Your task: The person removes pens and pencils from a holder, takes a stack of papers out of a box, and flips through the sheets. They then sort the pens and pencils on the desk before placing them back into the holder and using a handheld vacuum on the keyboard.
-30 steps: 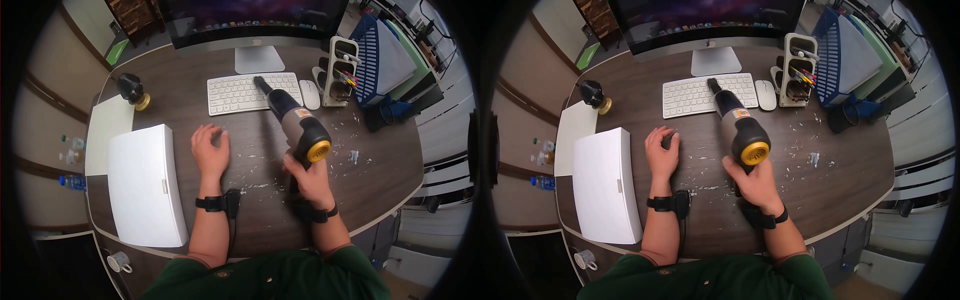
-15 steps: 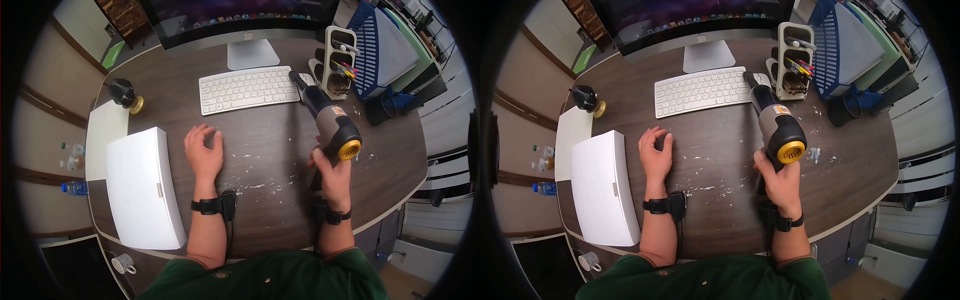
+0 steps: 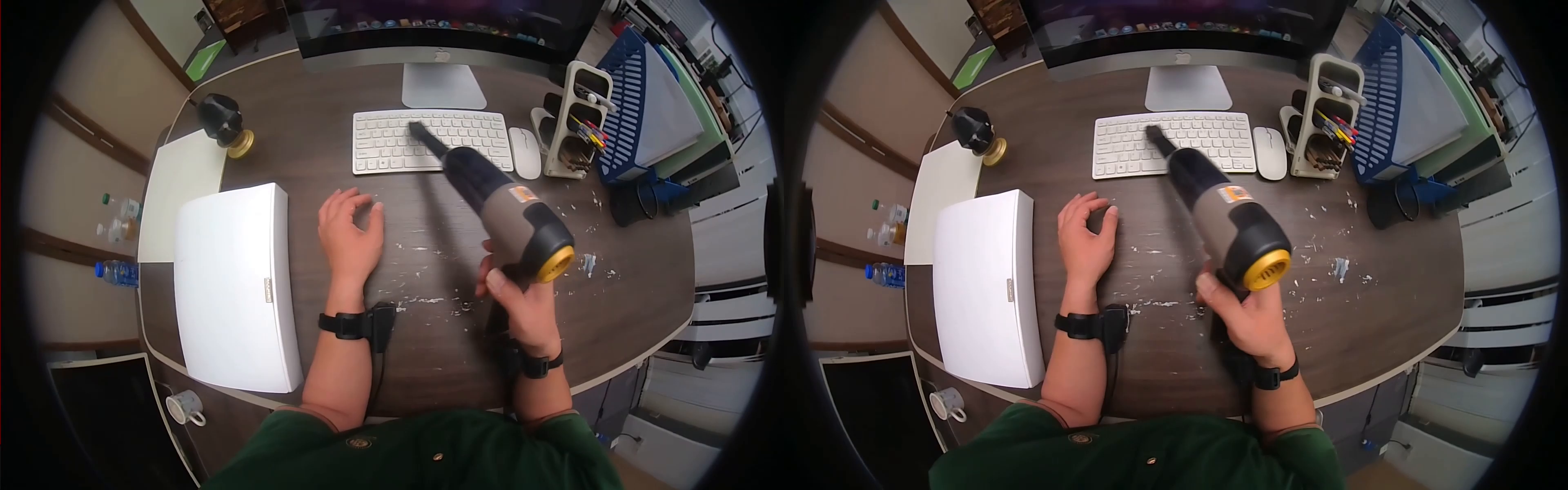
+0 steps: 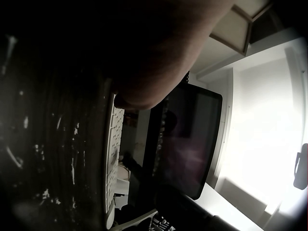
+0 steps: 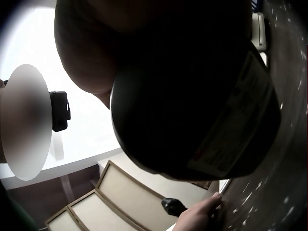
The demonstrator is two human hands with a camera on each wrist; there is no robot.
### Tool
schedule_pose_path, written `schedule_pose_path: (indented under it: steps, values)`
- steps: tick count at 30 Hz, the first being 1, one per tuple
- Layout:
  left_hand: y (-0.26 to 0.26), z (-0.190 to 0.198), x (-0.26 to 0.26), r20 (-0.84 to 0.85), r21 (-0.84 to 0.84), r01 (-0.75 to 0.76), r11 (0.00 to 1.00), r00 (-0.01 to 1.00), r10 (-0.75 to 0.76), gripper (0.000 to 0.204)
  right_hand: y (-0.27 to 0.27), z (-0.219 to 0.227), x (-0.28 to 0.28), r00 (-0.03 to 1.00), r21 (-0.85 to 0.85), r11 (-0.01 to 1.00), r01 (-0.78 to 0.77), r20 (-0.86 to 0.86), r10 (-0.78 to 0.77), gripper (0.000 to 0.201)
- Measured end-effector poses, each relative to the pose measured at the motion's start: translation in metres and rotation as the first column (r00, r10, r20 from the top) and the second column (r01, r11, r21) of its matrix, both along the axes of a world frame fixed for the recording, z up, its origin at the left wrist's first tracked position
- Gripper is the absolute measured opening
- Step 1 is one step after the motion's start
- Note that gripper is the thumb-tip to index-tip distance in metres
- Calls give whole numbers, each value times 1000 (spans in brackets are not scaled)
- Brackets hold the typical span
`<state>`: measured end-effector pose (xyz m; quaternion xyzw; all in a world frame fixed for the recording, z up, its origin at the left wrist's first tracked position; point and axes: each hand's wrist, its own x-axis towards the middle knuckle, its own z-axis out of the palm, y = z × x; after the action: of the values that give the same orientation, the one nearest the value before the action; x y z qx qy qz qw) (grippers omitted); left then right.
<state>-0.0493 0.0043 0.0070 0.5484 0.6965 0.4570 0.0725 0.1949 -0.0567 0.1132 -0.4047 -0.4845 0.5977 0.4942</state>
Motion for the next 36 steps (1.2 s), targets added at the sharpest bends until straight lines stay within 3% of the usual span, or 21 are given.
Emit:
schedule_pose_path:
  steps: [1, 7, 21, 36]
  values:
    - [-1, 0, 0, 0, 3, 1, 1000, 1000, -1, 20, 1, 1, -6, 998, -51, 998, -45, 52, 47, 47]
    - [0, 1, -1, 35, -3, 3, 1000, 999, -3, 19, 15, -2, -39, 978, -90, 975, -201, -70, 196, 31]
    - [0, 1, 1, 47, -2, -2, 1000, 999, 2, 20, 21, -3, -43, 987, -104, 986, -133, -102, 123, 35]
    - [0, 0, 2, 1, -23, 15, 1000, 1000, -15, 19, 7, -7, -4, 997, -49, 998, 29, -76, -33, 38]
